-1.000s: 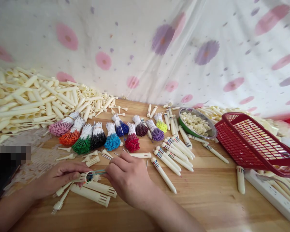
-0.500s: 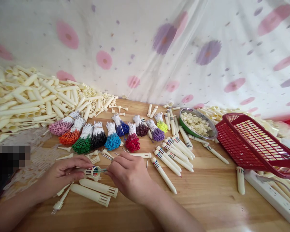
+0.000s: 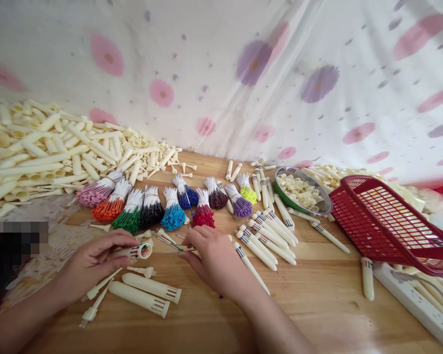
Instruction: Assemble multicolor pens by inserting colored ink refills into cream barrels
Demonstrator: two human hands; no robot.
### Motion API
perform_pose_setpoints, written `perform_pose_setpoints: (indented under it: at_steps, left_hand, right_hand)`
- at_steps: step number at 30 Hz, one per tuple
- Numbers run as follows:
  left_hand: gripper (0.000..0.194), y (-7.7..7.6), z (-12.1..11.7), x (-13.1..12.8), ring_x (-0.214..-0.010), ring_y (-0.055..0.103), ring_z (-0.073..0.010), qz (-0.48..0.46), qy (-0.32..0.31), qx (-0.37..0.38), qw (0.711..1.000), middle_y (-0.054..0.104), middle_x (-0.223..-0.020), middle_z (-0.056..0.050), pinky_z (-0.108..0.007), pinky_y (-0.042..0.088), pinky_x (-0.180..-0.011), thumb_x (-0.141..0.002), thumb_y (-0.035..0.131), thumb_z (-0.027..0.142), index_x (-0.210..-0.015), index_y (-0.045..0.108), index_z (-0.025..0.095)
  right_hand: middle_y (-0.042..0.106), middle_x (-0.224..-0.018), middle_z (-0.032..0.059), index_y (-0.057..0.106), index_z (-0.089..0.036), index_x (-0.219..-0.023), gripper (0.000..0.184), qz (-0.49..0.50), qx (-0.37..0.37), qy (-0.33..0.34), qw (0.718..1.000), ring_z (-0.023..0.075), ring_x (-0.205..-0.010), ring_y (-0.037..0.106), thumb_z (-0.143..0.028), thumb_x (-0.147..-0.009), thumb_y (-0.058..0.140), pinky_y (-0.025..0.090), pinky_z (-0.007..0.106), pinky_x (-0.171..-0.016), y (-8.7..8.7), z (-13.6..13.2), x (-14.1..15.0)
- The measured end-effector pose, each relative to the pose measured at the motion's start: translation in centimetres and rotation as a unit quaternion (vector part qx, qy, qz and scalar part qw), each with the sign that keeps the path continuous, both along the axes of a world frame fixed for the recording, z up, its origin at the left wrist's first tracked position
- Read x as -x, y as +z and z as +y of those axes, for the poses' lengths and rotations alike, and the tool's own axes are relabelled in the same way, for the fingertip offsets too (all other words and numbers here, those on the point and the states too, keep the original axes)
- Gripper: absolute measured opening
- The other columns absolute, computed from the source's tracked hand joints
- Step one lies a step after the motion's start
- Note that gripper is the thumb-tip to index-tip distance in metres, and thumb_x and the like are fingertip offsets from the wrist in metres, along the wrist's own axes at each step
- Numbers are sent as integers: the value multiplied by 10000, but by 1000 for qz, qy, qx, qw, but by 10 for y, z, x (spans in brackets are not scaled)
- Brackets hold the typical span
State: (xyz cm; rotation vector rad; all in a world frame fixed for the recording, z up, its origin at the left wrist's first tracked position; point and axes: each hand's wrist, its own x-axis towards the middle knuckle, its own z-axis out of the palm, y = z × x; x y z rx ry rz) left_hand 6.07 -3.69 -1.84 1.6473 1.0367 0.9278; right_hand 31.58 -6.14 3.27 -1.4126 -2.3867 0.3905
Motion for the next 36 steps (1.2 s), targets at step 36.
perform_pose_setpoints:
  at_steps: [36]
  left_hand:
    - [331,-11,4,-4,-869,692,-250,3,82,76,994,754,-909,-50,-327,566,-792,-679,695,494,-891,737,243]
  right_hand:
    - [665,-786,81,581,-190,-856,192,-150,72,-353,921,216,-709,608,-269,-893,410,332,266,-579,-41,65,-91]
